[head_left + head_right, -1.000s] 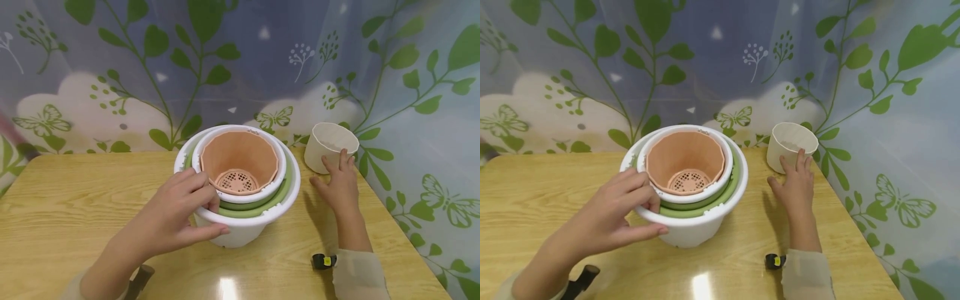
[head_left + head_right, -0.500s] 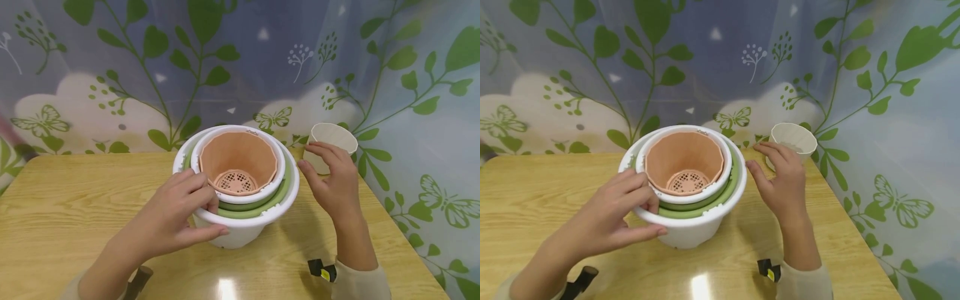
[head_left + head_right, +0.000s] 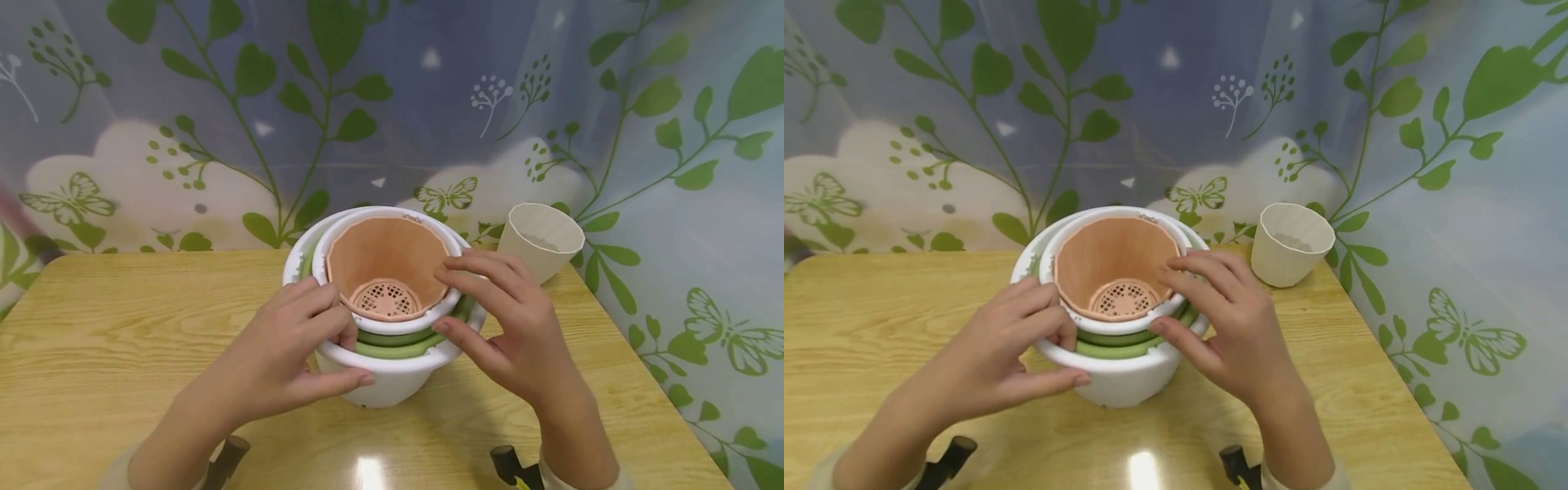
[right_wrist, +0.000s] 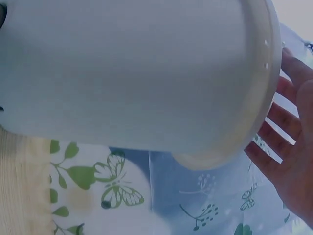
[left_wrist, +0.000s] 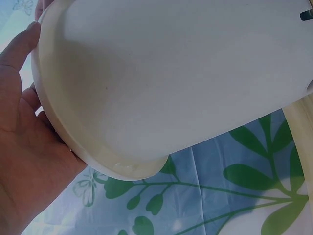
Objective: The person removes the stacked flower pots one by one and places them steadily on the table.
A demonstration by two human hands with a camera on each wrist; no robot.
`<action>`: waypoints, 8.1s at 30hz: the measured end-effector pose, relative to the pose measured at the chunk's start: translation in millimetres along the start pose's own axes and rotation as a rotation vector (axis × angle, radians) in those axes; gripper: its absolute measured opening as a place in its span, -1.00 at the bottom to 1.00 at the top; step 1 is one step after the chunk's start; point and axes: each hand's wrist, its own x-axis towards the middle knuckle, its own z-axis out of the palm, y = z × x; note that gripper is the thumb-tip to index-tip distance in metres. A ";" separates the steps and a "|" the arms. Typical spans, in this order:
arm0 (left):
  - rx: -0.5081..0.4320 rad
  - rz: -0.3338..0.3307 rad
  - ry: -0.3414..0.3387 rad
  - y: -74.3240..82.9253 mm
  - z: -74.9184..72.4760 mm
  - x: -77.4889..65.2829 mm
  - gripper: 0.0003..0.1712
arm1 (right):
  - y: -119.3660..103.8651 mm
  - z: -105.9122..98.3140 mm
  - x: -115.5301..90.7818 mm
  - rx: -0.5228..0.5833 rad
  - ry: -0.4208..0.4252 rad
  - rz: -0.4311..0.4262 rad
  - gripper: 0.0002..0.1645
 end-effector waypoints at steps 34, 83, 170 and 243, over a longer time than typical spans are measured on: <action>0.004 0.011 0.014 -0.3 0.4 0.3 -0.57 | -16.2 4.1 -4.4 -0.097 -0.265 0.046 -0.66; 0.008 0.011 0.036 0.2 -5.9 0.2 -0.54 | -42.0 21.5 -0.4 -0.235 -0.170 0.111 -0.74; -0.001 0.000 0.009 -0.2 -2.4 -0.6 -0.57 | -30.3 26.4 7.6 -0.055 0.538 -0.177 -0.72; 0.015 -0.035 -0.021 1.4 -1.6 -2.6 -0.58 | -2.4 -6.0 6.1 -0.144 0.868 0.135 -0.48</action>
